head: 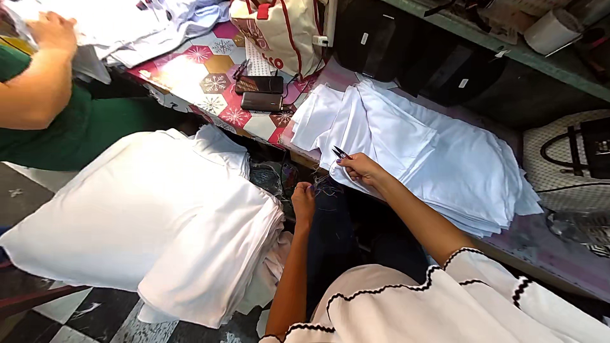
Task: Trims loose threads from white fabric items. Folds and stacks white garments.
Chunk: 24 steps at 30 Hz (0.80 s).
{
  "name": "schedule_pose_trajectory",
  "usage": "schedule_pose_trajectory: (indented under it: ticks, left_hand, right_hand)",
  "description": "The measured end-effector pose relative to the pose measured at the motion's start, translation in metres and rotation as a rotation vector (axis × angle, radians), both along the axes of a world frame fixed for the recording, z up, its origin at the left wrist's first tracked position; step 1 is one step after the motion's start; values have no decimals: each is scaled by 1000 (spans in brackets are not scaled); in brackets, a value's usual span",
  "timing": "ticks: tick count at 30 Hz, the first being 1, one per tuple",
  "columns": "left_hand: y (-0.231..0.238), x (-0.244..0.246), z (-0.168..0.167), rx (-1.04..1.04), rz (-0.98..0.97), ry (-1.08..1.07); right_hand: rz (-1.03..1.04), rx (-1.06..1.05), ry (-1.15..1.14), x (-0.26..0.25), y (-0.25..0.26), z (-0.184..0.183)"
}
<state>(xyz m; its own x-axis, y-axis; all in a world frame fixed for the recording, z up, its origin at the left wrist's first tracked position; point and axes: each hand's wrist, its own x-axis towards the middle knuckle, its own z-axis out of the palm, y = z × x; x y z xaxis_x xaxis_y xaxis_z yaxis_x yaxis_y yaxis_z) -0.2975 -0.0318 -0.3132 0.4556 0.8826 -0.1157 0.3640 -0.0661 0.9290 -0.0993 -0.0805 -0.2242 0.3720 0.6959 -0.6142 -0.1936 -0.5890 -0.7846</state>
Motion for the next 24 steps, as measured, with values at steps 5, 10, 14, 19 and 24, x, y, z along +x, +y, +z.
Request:
schedule_pose_trajectory:
  ticks: [5,10,14,19,24]
  left_hand:
    - [-14,31,8,402,-31,-219]
    - [-10,48,-11,490,-33,-165]
    - [-13,34,-3,390,-21,-175]
    - [-17,29,9,275,-16,-239]
    - [-18,29,7,279,-26,-256]
  right_hand:
    - [32,38,-103,-4,-1,1]
    - [21,58,-330,-3,-24,39]
    - [120,-80,-189,-5,-45,50]
    - [189,-179,-71,-12,-41,28]
    - [145,-170,-76,-19,-28,20]
